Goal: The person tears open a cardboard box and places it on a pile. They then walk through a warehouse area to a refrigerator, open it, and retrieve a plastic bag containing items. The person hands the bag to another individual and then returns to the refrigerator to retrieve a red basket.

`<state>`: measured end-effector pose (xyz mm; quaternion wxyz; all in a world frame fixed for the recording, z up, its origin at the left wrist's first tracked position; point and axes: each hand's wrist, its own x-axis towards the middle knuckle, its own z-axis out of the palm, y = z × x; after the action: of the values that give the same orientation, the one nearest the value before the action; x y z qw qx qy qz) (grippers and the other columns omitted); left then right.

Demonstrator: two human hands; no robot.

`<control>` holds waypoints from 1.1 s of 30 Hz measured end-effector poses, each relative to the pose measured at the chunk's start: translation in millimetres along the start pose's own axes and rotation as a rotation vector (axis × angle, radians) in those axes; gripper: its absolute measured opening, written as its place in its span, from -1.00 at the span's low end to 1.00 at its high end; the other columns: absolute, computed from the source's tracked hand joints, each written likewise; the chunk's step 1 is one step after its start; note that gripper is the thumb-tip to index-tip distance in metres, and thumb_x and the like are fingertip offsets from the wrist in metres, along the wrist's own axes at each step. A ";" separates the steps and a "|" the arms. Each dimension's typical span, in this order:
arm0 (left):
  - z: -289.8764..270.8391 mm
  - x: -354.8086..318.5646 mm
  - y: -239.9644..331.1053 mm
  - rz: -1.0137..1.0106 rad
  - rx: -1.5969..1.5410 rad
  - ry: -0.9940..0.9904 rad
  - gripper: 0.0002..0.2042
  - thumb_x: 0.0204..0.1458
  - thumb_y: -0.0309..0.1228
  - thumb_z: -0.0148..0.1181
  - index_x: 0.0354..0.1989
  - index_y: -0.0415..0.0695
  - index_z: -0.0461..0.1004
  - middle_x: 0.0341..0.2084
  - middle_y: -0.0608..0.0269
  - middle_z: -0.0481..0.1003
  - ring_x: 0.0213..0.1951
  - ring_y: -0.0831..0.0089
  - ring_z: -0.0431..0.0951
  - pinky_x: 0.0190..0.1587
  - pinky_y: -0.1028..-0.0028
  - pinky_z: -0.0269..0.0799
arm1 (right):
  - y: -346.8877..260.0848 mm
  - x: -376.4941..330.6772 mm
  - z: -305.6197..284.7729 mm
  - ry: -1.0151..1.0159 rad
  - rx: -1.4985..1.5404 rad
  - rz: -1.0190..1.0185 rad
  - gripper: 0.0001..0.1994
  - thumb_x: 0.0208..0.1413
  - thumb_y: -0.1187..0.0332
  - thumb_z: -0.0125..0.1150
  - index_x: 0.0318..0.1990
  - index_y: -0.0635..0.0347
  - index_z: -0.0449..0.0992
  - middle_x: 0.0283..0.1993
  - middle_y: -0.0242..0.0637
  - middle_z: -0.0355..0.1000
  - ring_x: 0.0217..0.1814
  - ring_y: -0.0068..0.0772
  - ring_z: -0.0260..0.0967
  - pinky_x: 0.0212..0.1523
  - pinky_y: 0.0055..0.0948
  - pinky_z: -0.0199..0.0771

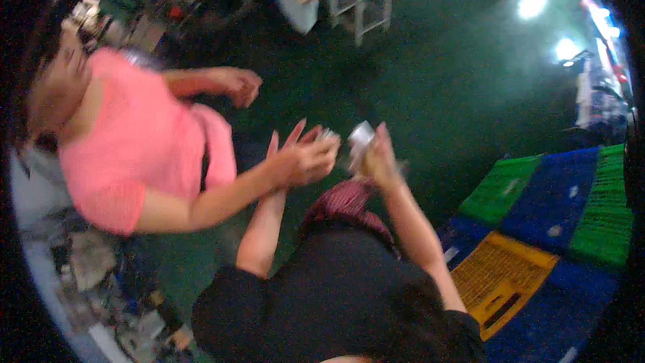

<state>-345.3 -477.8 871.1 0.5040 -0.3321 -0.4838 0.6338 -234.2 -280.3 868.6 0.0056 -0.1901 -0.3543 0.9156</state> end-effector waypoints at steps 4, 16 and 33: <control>-46.6 -19.3 68.6 -0.308 -1.130 -0.145 -0.43 0.01 0.05 -0.48 0.21 0.11 -0.14 0.21 0.26 -0.17 0.24 0.24 -0.25 0.19 0.17 -0.43 | 80.8 22.3 -10.6 -0.123 0.217 0.152 -0.62 0.18 0.12 -0.41 -0.01 0.11 0.23 -0.07 -0.39 0.28 -0.09 -0.53 0.21 -0.12 -0.52 0.24; -36.4 181.6 -49.4 0.313 -2.158 -0.311 -0.57 -0.03 -0.21 -0.15 -0.02 -0.19 0.26 0.08 0.04 0.12 0.14 0.13 0.04 0.06 0.25 0.11 | -44.5 115.0 -114.9 -0.355 -1.077 -0.413 -0.59 0.02 0.13 -0.07 -0.09 0.28 0.34 -0.31 -0.17 0.36 -0.30 -0.30 0.29 -0.17 -0.43 0.28; -435.5 1152.2 70.0 0.911 -4.190 -1.173 -0.54 0.02 -0.16 -0.16 0.07 -0.12 0.08 -0.02 0.16 0.23 0.00 0.21 0.27 0.00 0.27 0.24 | -764.1 175.7 -752.4 0.990 -0.900 -1.002 -0.77 -0.19 0.43 0.21 -0.30 0.19 0.39 -0.37 -0.22 0.36 -0.39 -0.35 0.34 -0.42 -0.46 0.33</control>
<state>-284.5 748.0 745.9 0.7593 0.1219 0.2331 0.5952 -227.5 804.0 796.4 0.4907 -0.3742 -0.6853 0.3867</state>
